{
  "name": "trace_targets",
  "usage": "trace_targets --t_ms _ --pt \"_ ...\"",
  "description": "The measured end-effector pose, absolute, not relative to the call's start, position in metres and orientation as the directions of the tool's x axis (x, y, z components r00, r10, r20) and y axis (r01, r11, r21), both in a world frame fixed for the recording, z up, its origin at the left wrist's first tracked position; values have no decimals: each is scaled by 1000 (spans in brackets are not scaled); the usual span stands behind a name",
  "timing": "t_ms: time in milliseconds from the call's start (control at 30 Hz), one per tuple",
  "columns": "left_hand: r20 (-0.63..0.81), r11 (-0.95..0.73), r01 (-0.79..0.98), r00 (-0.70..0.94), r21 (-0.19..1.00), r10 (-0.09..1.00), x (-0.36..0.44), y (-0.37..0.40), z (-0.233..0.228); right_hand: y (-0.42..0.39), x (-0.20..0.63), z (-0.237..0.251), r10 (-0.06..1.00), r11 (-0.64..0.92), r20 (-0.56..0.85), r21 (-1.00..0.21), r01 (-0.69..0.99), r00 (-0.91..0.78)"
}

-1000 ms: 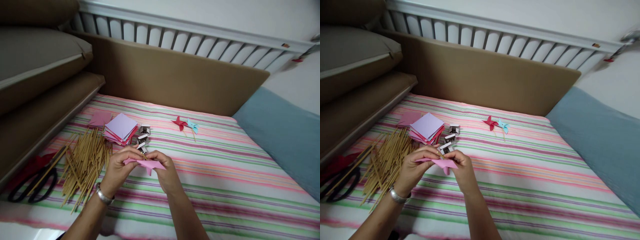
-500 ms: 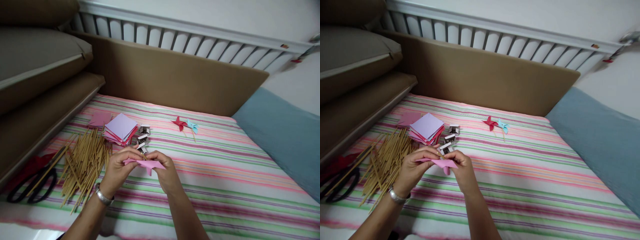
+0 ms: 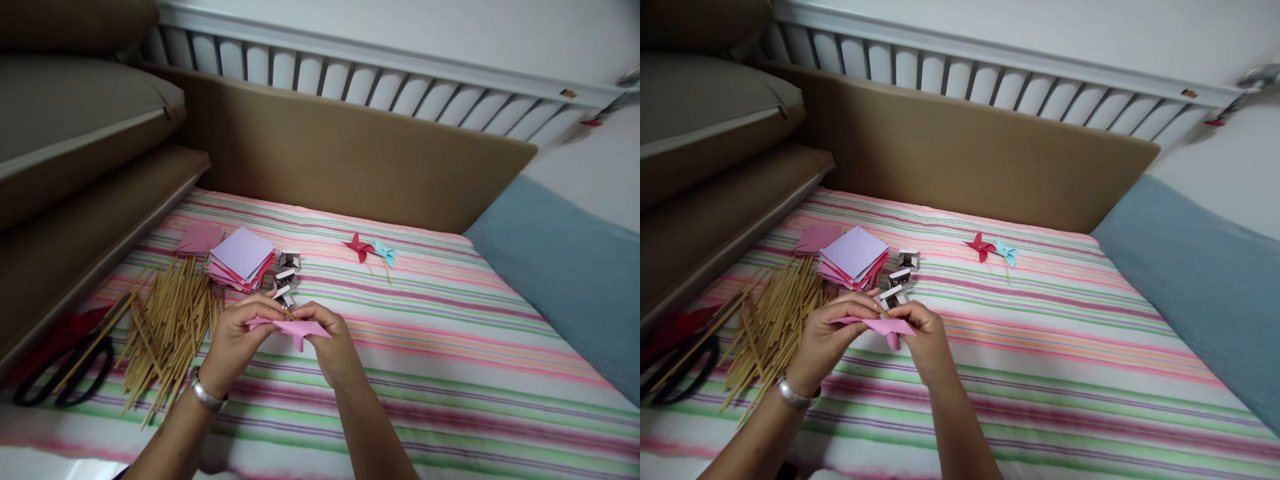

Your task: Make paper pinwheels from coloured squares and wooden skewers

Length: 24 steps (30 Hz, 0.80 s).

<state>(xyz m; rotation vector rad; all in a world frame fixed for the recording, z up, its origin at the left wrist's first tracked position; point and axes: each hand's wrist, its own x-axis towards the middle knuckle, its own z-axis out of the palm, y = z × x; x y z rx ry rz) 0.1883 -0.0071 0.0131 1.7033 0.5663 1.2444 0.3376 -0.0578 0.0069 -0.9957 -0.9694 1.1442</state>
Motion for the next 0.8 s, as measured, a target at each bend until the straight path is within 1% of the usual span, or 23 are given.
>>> trace_targets --t_ms 367,600,800 --pt "467 -460 -118 388 880 795 187 -7 15 -58 339 9 975 139 106 -976 -169 193" --pt "450 -452 -95 400 887 798 186 -7 18 -58 341 9 965 166 146 -983 -77 217" --pt "456 -454 -104 388 885 801 186 -7 17 -59 339 8 969 142 123 -987 -76 214"
